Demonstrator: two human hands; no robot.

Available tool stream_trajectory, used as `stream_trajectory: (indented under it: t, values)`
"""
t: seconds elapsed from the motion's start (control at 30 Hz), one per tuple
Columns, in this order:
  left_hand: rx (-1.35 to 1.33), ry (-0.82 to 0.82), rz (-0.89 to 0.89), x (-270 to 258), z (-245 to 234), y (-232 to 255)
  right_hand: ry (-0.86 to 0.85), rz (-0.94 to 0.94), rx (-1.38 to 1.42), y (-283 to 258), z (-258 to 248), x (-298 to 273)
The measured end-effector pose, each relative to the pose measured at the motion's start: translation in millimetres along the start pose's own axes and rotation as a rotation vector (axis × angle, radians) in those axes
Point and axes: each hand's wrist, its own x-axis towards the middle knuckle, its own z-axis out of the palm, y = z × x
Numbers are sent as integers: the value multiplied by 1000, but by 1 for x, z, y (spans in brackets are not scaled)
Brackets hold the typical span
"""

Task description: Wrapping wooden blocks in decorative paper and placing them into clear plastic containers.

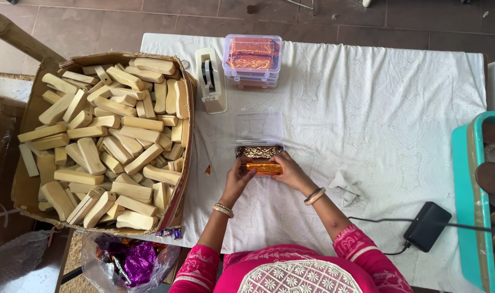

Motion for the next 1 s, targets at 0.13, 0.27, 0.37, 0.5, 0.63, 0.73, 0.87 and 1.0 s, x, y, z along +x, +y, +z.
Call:
stream_trajectory:
  t: [0.13, 0.27, 0.37, 0.5, 0.63, 0.73, 0.87, 1.0]
  values:
    - [300, 138, -42, 5, -7, -8, -14, -6, -62, -3, 12, 8]
    - [348, 183, -39, 6, -3, -8, -40, -46, -45, 13, 21, 16]
    - [383, 192, -8, 4, 4, 2, -78, -11, -64, 12, 23, 14]
    - [539, 224, -86, 6, 12, 10, -14, -6, -230, 1, 27, 9]
    - [662, 243, -59, 2, 22, 26, 103, -38, -349, -7, 32, 4]
    - [813, 191, -111, 5, 25, 11, 161, -81, -387, -7, 33, 1]
    - [965, 177, -86, 6, 27, -4, 207, -139, -457, -9, 33, -1]
    - [1112, 71, -144, 1, 32, 17, 233, -159, -477, -7, 26, -1]
